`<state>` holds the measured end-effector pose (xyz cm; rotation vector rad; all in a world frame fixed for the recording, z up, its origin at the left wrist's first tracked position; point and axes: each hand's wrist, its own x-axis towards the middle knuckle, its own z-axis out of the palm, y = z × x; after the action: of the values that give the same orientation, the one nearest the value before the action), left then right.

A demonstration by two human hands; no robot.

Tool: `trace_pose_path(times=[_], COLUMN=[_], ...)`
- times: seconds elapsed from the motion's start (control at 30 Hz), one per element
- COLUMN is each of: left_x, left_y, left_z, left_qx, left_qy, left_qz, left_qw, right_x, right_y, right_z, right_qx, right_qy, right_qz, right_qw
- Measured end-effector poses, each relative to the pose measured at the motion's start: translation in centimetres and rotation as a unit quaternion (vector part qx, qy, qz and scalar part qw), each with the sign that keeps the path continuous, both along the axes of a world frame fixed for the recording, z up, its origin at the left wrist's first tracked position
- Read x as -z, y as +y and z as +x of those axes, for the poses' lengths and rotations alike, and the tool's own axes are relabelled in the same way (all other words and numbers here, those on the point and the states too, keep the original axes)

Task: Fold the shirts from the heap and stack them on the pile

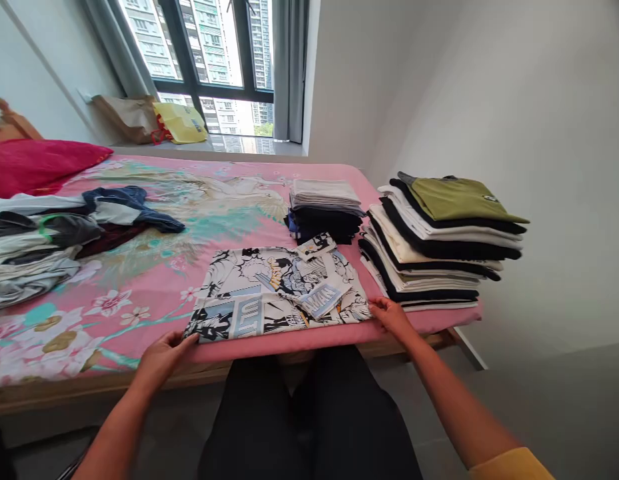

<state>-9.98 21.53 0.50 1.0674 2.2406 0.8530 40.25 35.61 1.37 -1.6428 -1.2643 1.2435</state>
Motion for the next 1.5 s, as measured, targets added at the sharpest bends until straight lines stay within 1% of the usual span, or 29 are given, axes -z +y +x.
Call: trace_pose_path(times=[0.07,0.17,0.27,0.37,0.43,0.57,0.67,0.77,0.87,0.97,1.03,1.1,1.17,1.23,1.3,1.33,1.4,1.43,1.5], left_x=[-0.7,-1.3,-1.3,-0.9,-0.7,-1.0,-1.8,-2.9,-3.8,-4.1,-3.9,-3.5,-3.0,-2.4,-1.9,-1.8,-1.7,-1.8,-2.0], left_y=[-0.2,-0.5,-0.6,-0.5,-0.4,-0.3,0.0,0.4,0.3,0.0,0.0,0.3,0.5,0.5,0.3,0.1,-0.1,-0.1,0.3], left_z=[0.4,0.6,0.3,-0.1,-0.2,0.2,0.9,1.3,0.9,0.3,0.1,0.0,-0.2,-0.5,-0.6,-0.3,1.0,2.2,5.4], left_qx=[0.005,0.008,0.014,0.017,0.018,0.019,0.019,0.027,0.038,0.063,0.071,0.066,0.063,0.065,0.053,0.041,0.027,0.040,0.105], left_qy=[-0.015,-0.065,-0.078,-0.056,-0.048,-0.052,-0.059,-0.102,-0.148,-0.158,-0.133,-0.091,-0.053,-0.014,0.051,0.097,0.191,0.228,0.269], left_qz=[-0.008,-0.011,-0.018,-0.020,-0.018,-0.024,-0.030,-0.045,-0.084,-0.111,-0.123,-0.139,-0.157,-0.158,-0.127,-0.098,-0.023,0.019,0.108], left_qw=[1.000,0.998,0.997,0.998,0.999,0.998,0.998,0.993,0.985,0.979,0.981,0.984,0.984,0.985,0.989,0.990,0.981,0.973,0.951], right_x=[0.4,1.9,3.2,3.5,3.4,3.2,2.6,1.7,1.0,0.6,0.5,0.6,0.9,1.1,1.2,1.1,0.5,0.0,-1.1], right_y=[0.2,0.8,1.5,1.7,1.6,1.3,1.1,0.9,0.7,0.7,0.8,0.9,1.1,1.3,1.4,1.3,0.8,0.4,-1.1], right_z=[0.3,1.3,2.0,1.6,1.0,0.0,-0.4,-0.6,-0.3,0.5,0.7,0.6,0.4,0.2,0.2,0.2,-0.1,-0.5,-1.7], right_qx=[-0.010,-0.036,-0.071,-0.101,-0.111,-0.089,-0.084,-0.084,-0.099,-0.119,-0.130,-0.139,-0.140,-0.130,-0.116,-0.106,-0.082,-0.072,-0.077], right_qy=[-0.016,-0.085,-0.170,-0.228,-0.221,-0.126,-0.063,-0.022,-0.009,-0.003,-0.015,-0.039,-0.068,-0.123,-0.204,-0.242,-0.285,-0.287,-0.261], right_qz=[0.006,0.036,0.064,0.066,0.047,-0.031,-0.090,-0.112,-0.120,-0.140,-0.157,-0.170,-0.167,-0.149,-0.103,-0.061,0.053,0.114,0.218], right_qw=[1.000,0.995,0.981,0.966,0.968,0.988,0.990,0.990,0.988,0.983,0.979,0.975,0.974,0.972,0.967,0.963,0.954,0.948,0.937])
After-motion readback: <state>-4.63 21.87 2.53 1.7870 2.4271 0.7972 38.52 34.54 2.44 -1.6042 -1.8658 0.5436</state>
